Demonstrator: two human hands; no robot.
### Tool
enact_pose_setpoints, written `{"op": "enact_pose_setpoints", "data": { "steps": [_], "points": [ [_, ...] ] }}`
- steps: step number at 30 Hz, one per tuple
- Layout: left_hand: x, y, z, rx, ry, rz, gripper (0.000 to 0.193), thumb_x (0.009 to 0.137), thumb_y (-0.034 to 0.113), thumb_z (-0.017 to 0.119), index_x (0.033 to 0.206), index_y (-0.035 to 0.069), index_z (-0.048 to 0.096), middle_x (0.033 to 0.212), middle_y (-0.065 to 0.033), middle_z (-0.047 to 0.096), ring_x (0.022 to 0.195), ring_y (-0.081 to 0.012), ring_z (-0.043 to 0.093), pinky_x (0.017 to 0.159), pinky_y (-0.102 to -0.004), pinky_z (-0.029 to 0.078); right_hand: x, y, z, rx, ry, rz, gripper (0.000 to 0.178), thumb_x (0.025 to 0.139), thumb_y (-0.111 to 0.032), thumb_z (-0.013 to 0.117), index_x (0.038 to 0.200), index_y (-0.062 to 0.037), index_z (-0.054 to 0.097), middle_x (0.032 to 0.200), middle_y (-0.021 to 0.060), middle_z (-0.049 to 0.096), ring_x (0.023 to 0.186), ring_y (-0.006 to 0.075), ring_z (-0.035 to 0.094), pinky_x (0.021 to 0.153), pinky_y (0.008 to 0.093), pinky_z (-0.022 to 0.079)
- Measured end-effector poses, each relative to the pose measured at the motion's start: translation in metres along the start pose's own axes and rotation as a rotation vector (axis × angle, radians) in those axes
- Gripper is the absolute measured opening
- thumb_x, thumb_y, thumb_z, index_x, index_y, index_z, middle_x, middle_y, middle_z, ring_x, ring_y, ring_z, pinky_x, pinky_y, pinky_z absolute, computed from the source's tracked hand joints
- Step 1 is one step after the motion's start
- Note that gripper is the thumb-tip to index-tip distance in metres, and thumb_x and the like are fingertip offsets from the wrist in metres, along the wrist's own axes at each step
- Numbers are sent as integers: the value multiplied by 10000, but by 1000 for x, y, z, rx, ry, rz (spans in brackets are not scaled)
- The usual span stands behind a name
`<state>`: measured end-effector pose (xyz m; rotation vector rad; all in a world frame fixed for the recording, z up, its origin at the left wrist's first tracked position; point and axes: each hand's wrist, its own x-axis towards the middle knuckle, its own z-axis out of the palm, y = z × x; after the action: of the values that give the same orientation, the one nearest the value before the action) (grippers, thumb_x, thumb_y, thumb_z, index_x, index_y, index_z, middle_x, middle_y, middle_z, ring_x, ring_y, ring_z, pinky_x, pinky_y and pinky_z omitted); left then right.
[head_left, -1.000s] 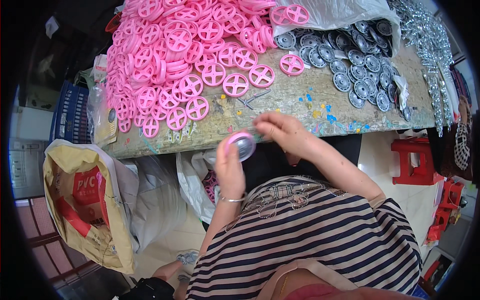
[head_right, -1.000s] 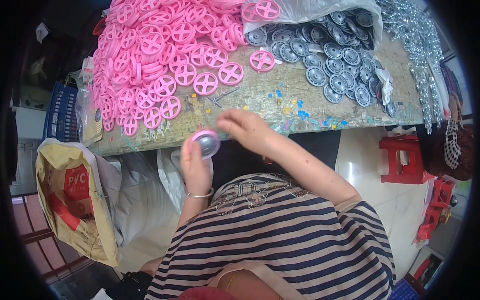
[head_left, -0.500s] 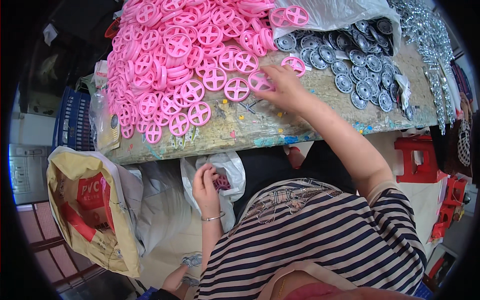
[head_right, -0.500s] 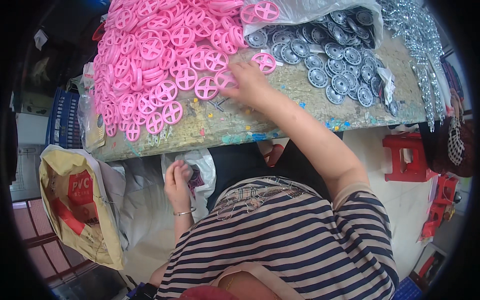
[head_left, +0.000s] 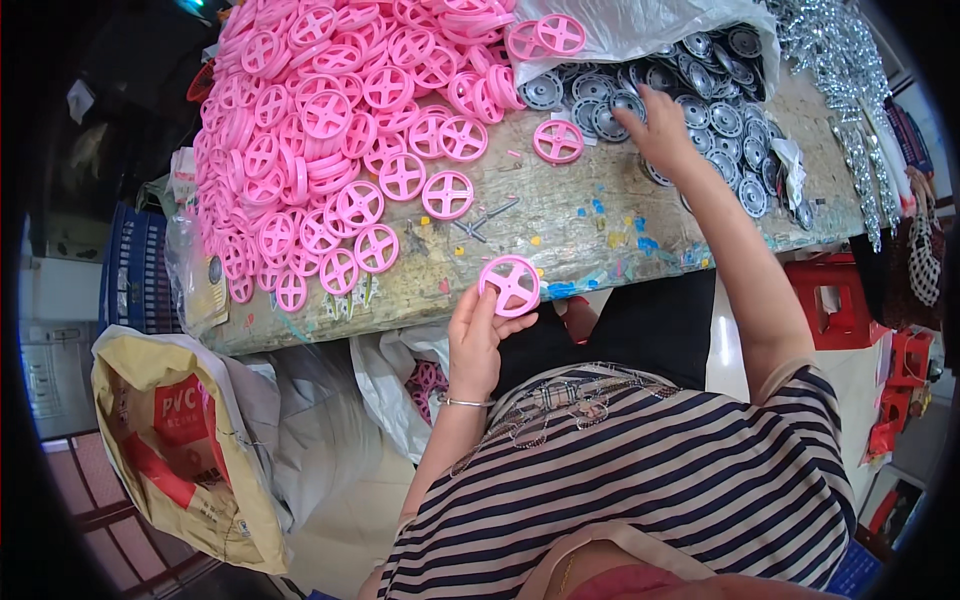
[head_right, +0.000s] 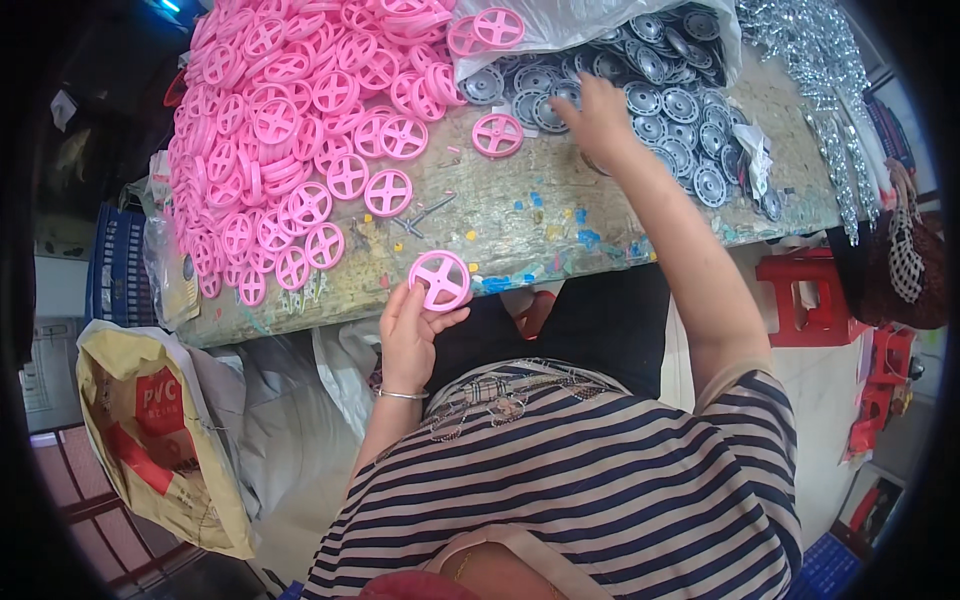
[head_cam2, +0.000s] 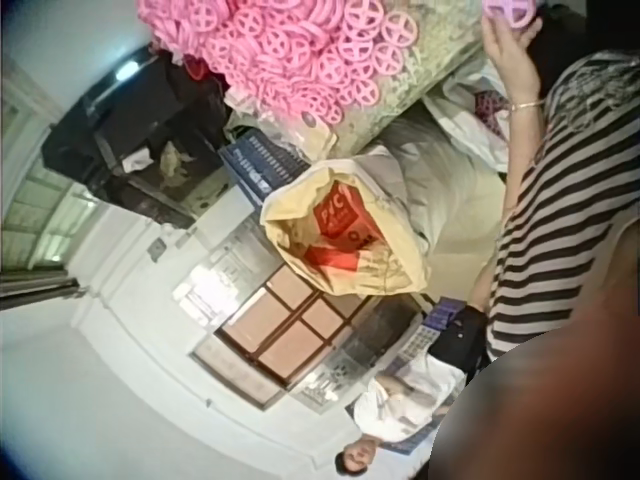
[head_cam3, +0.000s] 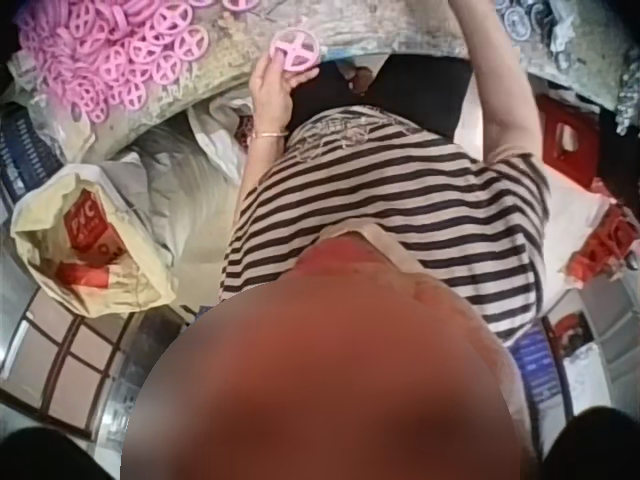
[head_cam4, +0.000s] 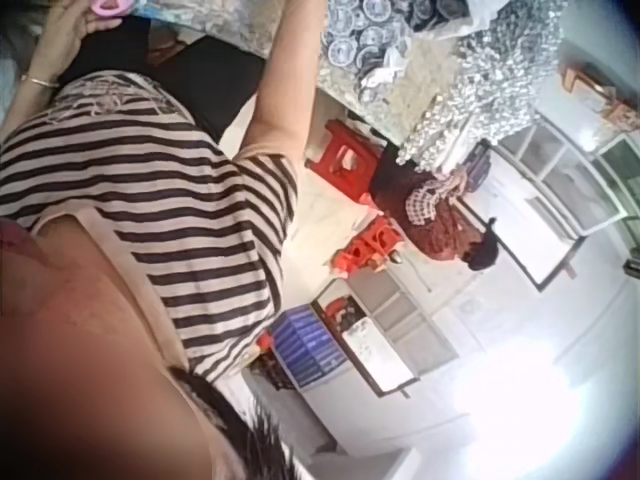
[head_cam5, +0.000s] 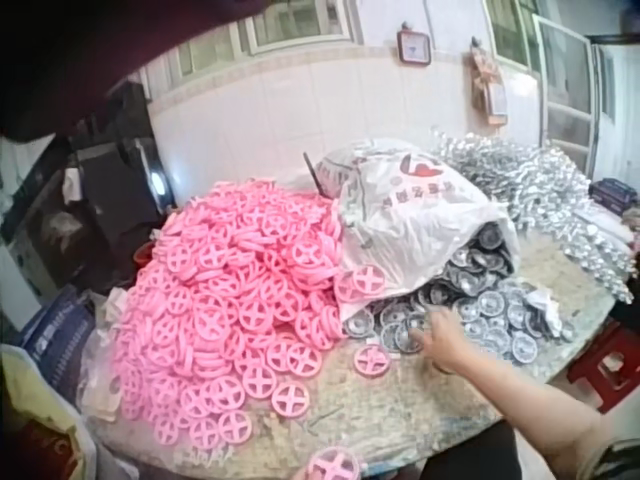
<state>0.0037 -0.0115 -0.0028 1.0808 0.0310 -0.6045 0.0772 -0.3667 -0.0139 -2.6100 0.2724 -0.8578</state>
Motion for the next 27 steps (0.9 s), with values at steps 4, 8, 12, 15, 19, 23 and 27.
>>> {"op": "enact_pose_setpoints", "data": {
  "steps": [4, 8, 12, 15, 19, 23, 27],
  "points": [
    [0, 0, 3, -49, 3, -17, 310, 1001, 207, 418, 1207, -18, 479, 1071, -146, 617, 942, -226, 654, 779, -373, 576, 11, 20, 7, -104, -163, 206, 536, 766, -348, 732, 1124, 20, 579, 981, 188, 609, 882, 309, 584, 786, 364, 475],
    [5, 4, 1, -41, 12, -29, 310, 1002, 218, 425, 1197, -14, 485, 1073, -142, 619, 944, -223, 653, 784, -360, 571, 14, 14, 4, 50, -128, 205, 467, 746, -315, 757, 1048, 2, 593, 947, 163, 612, 866, 278, 581, 781, 348, 471],
    [9, 4, 1, -12, 20, 11, 332, 1003, 241, 432, 1208, -16, 482, 1092, -136, 614, 958, -223, 649, 807, -342, 562, 15, -12, -20, 222, -142, 240, 261, 817, -191, 701, 944, -3, 572, 801, 64, 588, 761, 143, 554, 699, 273, 449],
    [10, 3, 3, -8, 43, 29, 342, 1003, 232, 431, 1229, -21, 471, 1111, -132, 604, 980, -221, 640, 828, -345, 556, -2, -73, -33, 756, -328, 279, 159, 852, -155, 672, 924, -45, 582, 791, -13, 583, 740, 80, 531, 654, 228, 427],
    [11, 2, 12, -17, -33, 68, 345, 994, 172, 449, 1280, -20, 440, 1171, -125, 569, 1031, -205, 610, 874, -349, 542, -66, -156, -43, 855, -631, 298, 375, 830, -104, 681, 1195, -82, 599, 812, 3, 554, 736, 98, 525, 706, 249, 448],
    [6, 5, 14, 61, -87, 106, 361, 985, 122, 447, 1322, -2, 415, 1230, -120, 545, 1070, -230, 596, 906, -372, 528, -96, -163, -22, 700, -445, -10, 363, 845, -121, 665, 1197, -62, 599, 843, 46, 542, 819, 133, 538, 736, 285, 454],
    [0, 6, 11, 86, -76, 112, 349, 980, 112, 455, 1309, -4, 438, 1228, -114, 543, 1077, -216, 586, 911, -372, 527, -91, -173, -33, 919, -696, 309, 316, 857, -130, 647, 1156, -38, 601, 827, 52, 580, 769, 137, 563, 687, 281, 469]
  ]
}}
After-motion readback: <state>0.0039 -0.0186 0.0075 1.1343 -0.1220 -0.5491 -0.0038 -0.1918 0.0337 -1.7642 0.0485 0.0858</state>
